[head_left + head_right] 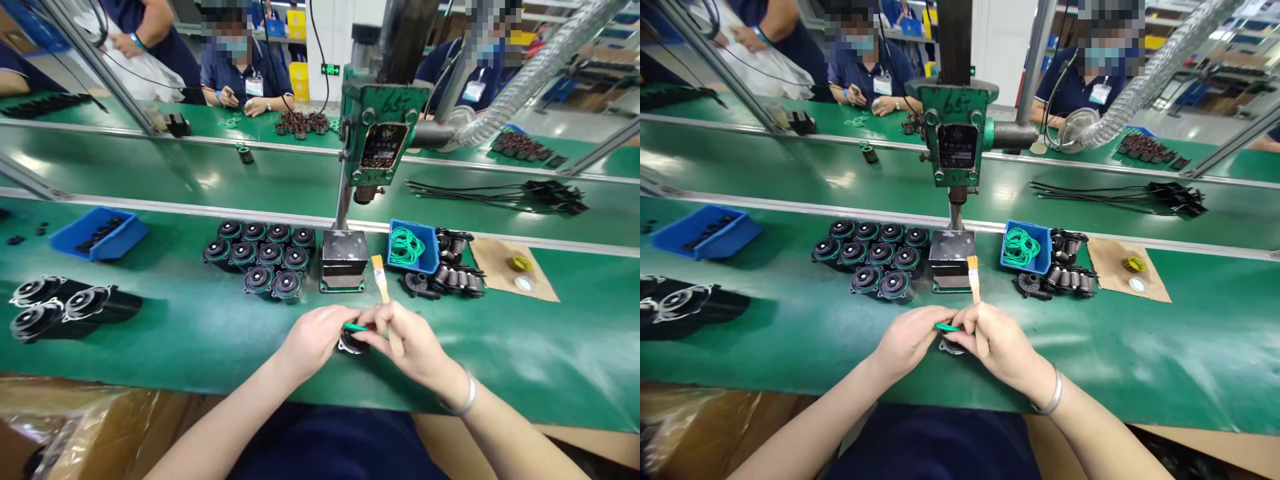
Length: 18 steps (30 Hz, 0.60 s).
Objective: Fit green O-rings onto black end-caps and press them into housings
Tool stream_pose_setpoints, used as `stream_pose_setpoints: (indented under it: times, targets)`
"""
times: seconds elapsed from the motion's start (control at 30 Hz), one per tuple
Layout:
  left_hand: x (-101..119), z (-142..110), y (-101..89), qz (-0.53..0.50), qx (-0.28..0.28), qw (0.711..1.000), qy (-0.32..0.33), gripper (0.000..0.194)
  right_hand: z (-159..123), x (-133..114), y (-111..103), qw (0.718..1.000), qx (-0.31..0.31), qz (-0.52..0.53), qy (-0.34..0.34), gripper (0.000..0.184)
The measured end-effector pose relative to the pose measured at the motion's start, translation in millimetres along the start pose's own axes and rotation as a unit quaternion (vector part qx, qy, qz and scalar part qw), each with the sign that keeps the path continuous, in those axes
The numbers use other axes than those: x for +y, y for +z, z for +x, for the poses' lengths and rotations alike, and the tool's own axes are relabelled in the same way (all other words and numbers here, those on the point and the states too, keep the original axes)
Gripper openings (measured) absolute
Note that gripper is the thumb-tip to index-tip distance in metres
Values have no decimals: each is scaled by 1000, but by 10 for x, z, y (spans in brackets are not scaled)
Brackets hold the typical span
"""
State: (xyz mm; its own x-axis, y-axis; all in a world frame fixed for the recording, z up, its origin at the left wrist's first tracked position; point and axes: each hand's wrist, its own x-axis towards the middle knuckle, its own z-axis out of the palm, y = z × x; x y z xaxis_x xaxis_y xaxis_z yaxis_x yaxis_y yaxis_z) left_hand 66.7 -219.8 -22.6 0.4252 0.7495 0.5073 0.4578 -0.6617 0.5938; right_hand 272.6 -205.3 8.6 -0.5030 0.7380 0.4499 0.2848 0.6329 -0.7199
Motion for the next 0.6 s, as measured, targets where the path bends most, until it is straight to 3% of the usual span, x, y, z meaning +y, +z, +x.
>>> stream_pose_setpoints:
  times: [0.17, 0.3, 0.43, 0.5, 0.6]
  targets:
    - [-32, -77, 6, 50, 7, 999, 6, 33, -36, 65, 66, 985, -9, 132, 109, 31]
    - [-40, -136, 2, 54, 9, 999, 2, 36, -78, 71, 87, 962, 36, 212, 166, 35]
    - [-77, -198, -115, 7, 58, 998, -30, 42, -88, 138, 26, 973, 110, 143, 146, 33]
    - [-109, -237, -189, -18, 102, 992, -70, 44, -110, 216, -20, 989, 84, 62, 105, 30]
    - [-146, -271, -206, -32, 112, 988, -97, 34, -162, 332, -59, 998, -31, 28, 51, 25]
